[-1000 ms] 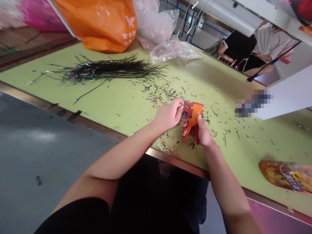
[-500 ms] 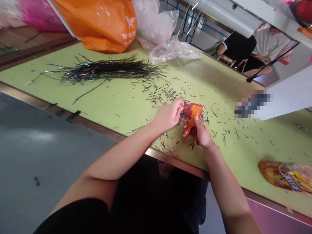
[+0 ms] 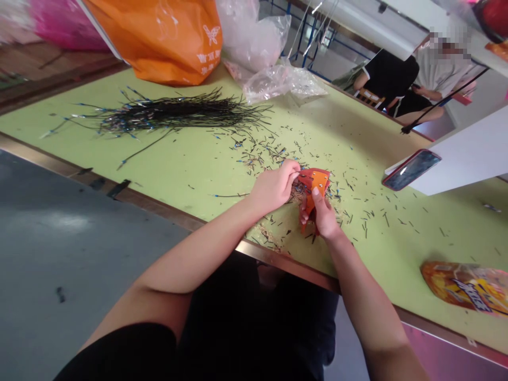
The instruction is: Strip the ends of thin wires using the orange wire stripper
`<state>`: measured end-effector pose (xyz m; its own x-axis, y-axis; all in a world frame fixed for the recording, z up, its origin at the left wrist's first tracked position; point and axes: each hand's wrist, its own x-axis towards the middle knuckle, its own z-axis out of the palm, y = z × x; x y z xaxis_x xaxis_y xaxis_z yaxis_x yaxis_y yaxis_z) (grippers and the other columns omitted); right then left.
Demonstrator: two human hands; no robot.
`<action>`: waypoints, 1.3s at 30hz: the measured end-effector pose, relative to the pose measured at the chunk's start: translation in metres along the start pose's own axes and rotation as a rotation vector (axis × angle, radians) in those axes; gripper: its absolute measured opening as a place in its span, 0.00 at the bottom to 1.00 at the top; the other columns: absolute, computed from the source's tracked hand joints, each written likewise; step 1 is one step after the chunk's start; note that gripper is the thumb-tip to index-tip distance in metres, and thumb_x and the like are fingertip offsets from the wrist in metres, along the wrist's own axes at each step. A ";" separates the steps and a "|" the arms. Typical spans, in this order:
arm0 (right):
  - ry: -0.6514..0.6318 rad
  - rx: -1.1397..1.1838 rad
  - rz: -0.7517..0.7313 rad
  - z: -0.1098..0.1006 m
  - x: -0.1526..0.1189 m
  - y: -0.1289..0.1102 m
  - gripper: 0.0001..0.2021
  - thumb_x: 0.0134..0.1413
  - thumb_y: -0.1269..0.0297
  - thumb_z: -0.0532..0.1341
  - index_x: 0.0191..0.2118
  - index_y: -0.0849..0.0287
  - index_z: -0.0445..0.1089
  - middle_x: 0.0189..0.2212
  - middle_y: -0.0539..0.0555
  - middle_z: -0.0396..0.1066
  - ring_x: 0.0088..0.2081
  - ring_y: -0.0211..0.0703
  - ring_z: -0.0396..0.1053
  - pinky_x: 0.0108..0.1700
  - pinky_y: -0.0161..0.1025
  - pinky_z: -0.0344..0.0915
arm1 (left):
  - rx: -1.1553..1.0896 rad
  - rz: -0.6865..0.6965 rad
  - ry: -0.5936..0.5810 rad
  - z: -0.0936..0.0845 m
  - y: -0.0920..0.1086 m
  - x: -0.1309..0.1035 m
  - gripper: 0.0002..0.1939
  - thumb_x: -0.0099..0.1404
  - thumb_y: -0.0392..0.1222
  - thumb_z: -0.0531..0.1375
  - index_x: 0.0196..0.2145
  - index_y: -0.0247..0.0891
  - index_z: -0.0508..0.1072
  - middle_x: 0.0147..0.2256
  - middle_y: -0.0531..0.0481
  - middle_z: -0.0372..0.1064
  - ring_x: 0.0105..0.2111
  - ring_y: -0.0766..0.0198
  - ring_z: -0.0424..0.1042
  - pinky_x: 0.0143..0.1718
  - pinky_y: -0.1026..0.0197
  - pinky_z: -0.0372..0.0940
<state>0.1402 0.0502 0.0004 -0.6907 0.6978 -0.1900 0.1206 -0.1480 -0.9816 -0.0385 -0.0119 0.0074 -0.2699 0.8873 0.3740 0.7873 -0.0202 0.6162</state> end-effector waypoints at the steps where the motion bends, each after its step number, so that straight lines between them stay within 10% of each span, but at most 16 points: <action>1: 0.009 0.008 -0.002 0.002 0.000 0.000 0.35 0.59 0.22 0.57 0.23 0.52 0.67 0.15 0.48 0.61 0.18 0.41 0.63 0.22 0.44 0.63 | -0.006 -0.006 -0.001 0.000 -0.001 0.000 0.13 0.81 0.46 0.48 0.54 0.43 0.68 0.40 0.48 0.83 0.35 0.56 0.81 0.38 0.57 0.70; 16: 0.045 0.148 0.054 0.021 -0.003 0.007 0.32 0.60 0.25 0.60 0.25 0.50 0.58 0.15 0.44 0.50 0.15 0.37 0.47 0.17 0.42 0.53 | -0.011 -0.032 0.018 -0.002 0.000 0.001 0.13 0.80 0.45 0.49 0.52 0.44 0.71 0.37 0.50 0.81 0.32 0.56 0.79 0.37 0.57 0.69; 27: -0.050 0.330 -0.164 0.021 -0.015 -0.001 0.29 0.59 0.30 0.63 0.27 0.53 0.68 0.16 0.45 0.58 0.17 0.38 0.58 0.23 0.41 0.67 | -0.025 0.141 0.192 -0.003 -0.002 0.001 0.12 0.76 0.34 0.50 0.46 0.41 0.72 0.35 0.51 0.78 0.32 0.62 0.76 0.36 0.61 0.66; 33: 0.328 0.638 -0.505 -0.020 -0.015 -0.036 0.23 0.65 0.40 0.62 0.27 0.53 0.68 0.19 0.43 0.56 0.20 0.36 0.61 0.29 0.38 0.71 | -0.117 -0.090 0.498 -0.015 -0.044 0.015 0.09 0.79 0.37 0.49 0.49 0.42 0.69 0.32 0.53 0.76 0.27 0.64 0.72 0.34 0.59 0.65; 39: 0.323 0.540 -0.447 -0.013 -0.004 -0.026 0.22 0.64 0.39 0.61 0.30 0.53 0.71 0.25 0.49 0.67 0.30 0.42 0.71 0.40 0.46 0.76 | -0.109 0.018 0.305 -0.006 -0.021 0.008 0.11 0.79 0.40 0.54 0.53 0.39 0.73 0.37 0.51 0.81 0.27 0.66 0.74 0.35 0.59 0.67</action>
<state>0.1490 0.0602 0.0270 -0.3396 0.9293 0.1450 -0.5426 -0.0676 -0.8373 -0.0606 -0.0072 0.0019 -0.4234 0.7079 0.5653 0.7335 -0.0983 0.6725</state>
